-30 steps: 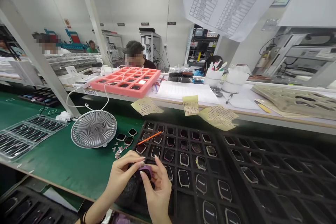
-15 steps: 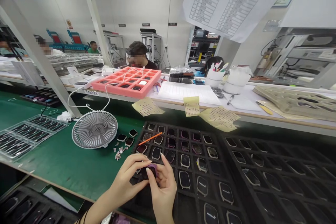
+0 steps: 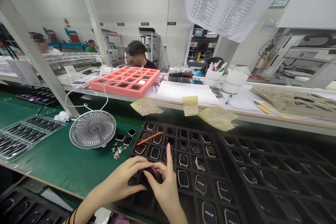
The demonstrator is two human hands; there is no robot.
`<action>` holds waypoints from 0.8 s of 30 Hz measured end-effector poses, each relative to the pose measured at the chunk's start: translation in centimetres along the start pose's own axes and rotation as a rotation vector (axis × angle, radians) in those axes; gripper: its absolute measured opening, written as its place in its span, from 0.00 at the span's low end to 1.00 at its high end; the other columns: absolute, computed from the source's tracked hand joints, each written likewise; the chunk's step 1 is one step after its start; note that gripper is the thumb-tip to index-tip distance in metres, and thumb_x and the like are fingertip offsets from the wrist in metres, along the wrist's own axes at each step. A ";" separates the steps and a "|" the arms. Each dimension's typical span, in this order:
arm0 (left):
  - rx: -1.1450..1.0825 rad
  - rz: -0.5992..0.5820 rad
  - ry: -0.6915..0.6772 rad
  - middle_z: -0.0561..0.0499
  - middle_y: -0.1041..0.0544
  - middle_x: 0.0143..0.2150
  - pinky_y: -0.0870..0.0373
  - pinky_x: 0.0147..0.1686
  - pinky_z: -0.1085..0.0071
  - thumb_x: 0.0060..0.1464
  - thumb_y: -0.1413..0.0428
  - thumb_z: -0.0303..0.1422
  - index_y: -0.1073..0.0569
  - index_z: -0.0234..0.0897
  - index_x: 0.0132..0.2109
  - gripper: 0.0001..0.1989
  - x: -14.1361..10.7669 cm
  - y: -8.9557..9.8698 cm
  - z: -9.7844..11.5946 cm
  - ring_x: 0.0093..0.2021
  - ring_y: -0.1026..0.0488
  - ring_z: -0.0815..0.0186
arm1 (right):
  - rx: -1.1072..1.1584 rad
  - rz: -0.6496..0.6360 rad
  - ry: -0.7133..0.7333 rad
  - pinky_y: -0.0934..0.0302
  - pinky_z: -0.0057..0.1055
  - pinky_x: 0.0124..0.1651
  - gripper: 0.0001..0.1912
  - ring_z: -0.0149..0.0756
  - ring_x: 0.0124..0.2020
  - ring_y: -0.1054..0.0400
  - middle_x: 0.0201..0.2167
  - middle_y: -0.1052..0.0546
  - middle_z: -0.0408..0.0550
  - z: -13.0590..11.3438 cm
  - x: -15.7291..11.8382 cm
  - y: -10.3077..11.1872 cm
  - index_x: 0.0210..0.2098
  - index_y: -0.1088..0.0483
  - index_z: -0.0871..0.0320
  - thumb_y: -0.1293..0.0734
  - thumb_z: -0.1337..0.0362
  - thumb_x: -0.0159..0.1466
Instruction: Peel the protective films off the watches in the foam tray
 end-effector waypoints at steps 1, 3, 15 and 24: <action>0.034 -0.018 0.001 0.47 0.29 0.53 0.31 0.50 0.65 0.51 0.40 0.27 0.36 0.45 0.58 0.27 0.0 -0.2 0.0 0.52 0.31 0.60 | -0.036 -0.036 -0.004 0.32 0.29 0.35 0.49 0.33 0.29 0.29 0.29 0.21 0.41 0.0 0.1 -0.1 0.68 0.69 0.57 0.32 0.64 0.60; 0.106 -0.034 -0.013 0.47 0.27 0.51 0.30 0.48 0.64 0.52 0.42 0.24 0.35 0.44 0.57 0.25 0.0 -0.7 0.0 0.50 0.30 0.60 | -0.104 -0.092 -0.019 0.34 0.28 0.31 0.49 0.32 0.26 0.31 0.28 0.22 0.40 0.2 0.2 -0.3 0.68 0.70 0.56 0.33 0.65 0.60; 0.009 0.224 -0.153 0.46 0.26 0.44 0.30 0.46 0.65 0.49 0.39 0.29 0.32 0.40 0.48 0.18 0.2 0.2 1.2 0.46 0.29 0.60 | 0.468 -0.260 -0.354 0.35 0.40 0.46 0.36 0.41 0.38 0.26 0.37 0.22 0.49 1.4 -1.0 -0.7 0.54 0.33 0.53 0.26 0.50 0.48; -0.133 0.177 -0.156 0.45 0.27 0.47 0.31 0.50 0.63 0.46 0.35 0.34 0.31 0.41 0.48 0.22 0.3 -0.7 1.4 0.50 0.31 0.58 | 0.567 -0.208 -0.406 0.32 0.43 0.38 0.40 0.44 0.30 0.25 0.31 0.22 0.49 1.8 -2.1 -1.0 0.52 0.33 0.54 0.24 0.45 0.43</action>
Point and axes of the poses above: each hand's wrist, its own x-axis towards the middle knuckle, its own y-axis out of the back of the hand, z = x × y, the point moved 6 cm from there along x, towards the middle knuckle
